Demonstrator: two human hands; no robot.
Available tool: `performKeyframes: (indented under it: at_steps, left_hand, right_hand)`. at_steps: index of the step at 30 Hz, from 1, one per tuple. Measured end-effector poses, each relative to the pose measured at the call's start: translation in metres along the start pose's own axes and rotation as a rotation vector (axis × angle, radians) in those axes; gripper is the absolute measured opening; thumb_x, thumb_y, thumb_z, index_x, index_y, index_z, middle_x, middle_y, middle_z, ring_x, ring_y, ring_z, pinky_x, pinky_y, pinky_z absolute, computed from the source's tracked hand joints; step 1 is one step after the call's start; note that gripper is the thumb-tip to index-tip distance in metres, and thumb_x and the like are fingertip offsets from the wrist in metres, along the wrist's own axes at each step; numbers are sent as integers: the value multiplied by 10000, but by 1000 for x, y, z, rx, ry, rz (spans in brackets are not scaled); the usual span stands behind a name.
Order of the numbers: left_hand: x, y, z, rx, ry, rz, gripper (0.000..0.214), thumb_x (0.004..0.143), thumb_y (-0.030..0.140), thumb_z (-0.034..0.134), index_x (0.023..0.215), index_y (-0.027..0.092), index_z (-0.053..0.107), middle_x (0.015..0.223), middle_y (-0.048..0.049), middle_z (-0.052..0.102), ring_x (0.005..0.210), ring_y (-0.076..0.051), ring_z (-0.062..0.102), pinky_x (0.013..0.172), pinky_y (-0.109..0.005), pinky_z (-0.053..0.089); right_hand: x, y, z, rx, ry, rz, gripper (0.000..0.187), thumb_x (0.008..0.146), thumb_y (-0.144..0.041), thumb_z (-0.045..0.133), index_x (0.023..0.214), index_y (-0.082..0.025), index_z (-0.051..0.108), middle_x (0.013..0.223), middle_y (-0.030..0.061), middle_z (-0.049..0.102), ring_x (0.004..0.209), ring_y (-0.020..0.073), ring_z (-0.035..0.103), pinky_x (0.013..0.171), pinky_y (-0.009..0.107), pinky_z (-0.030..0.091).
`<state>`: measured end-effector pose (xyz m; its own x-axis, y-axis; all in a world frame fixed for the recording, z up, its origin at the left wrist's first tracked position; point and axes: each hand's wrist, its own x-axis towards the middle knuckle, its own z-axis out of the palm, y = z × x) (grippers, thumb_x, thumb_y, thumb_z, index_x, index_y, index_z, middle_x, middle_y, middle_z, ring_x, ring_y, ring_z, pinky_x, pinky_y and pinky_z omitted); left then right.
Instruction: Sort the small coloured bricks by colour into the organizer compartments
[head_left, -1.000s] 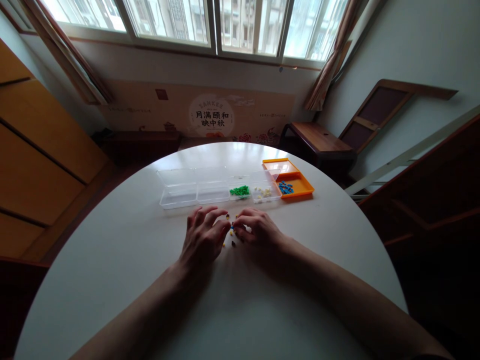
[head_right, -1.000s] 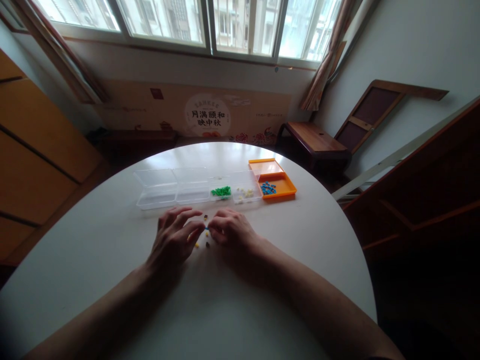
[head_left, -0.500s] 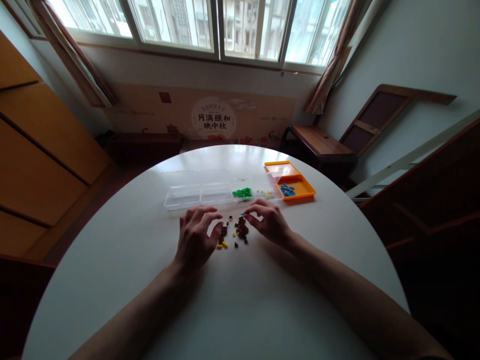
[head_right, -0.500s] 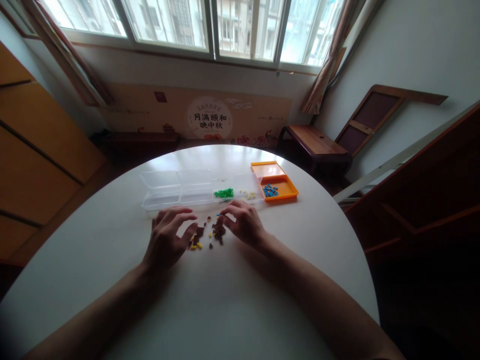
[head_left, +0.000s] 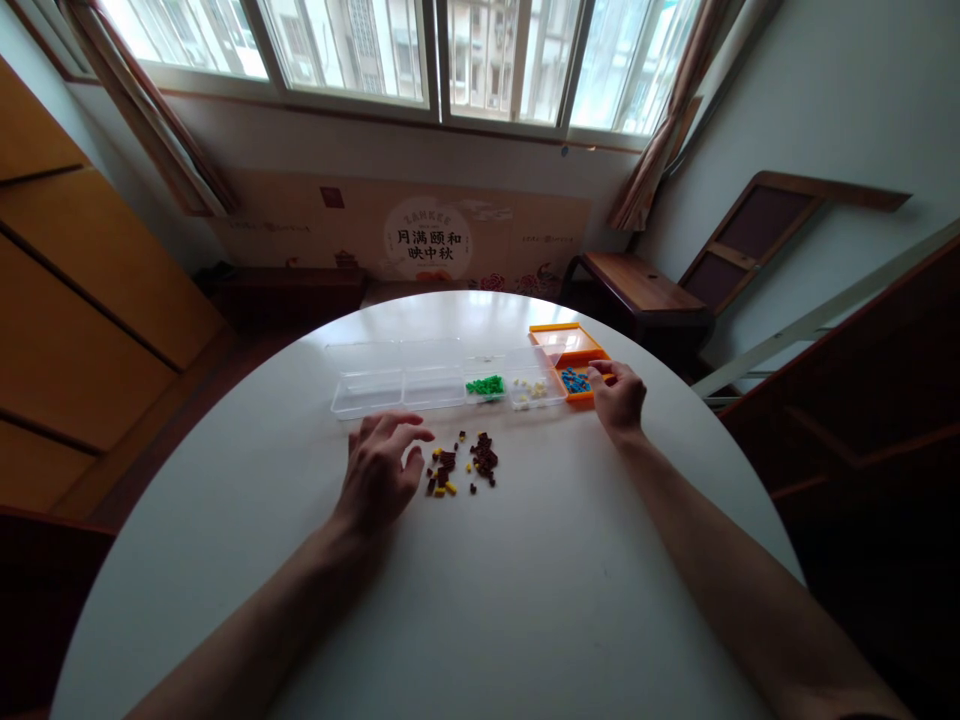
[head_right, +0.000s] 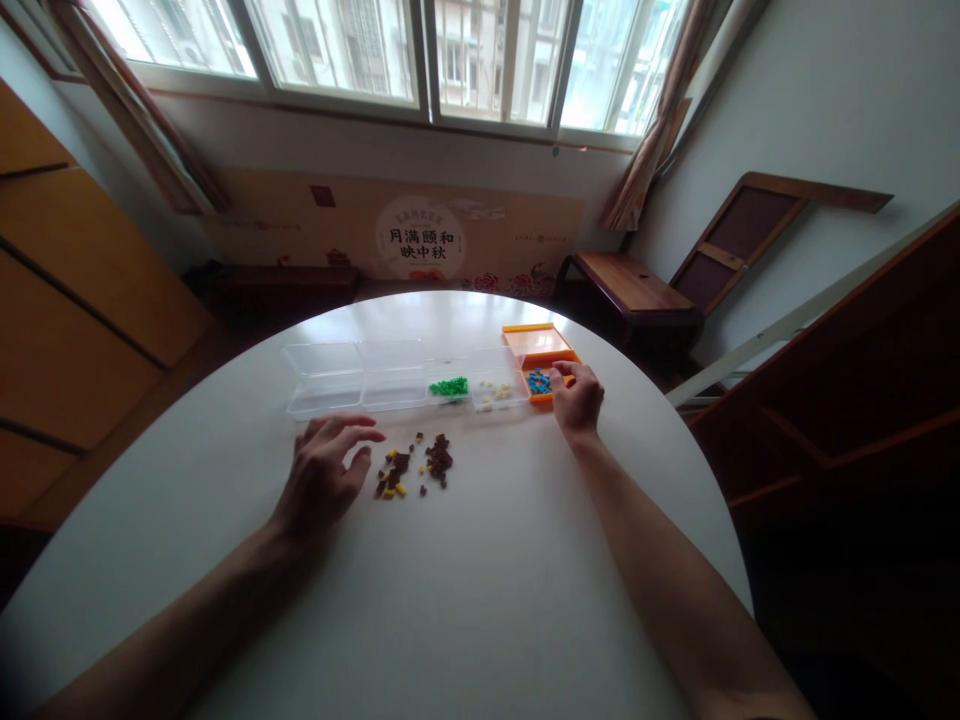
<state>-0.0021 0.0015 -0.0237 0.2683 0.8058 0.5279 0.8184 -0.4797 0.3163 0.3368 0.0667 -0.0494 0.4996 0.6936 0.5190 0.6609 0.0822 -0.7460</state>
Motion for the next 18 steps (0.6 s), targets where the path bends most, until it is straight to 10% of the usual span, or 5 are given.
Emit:
performKeyframes:
  at_steps: [18]
  left_hand:
    - [3, -12, 2, -8, -147, 102, 111, 829, 269, 600, 762, 245, 686, 1084, -44, 656, 1118, -279, 505, 961, -469, 343]
  right_hand:
    - [-45, -63, 11, 156, -263, -232, 135, 813, -245, 592, 824, -164, 699, 753, 17, 628, 567, 118, 493, 637, 273, 449]
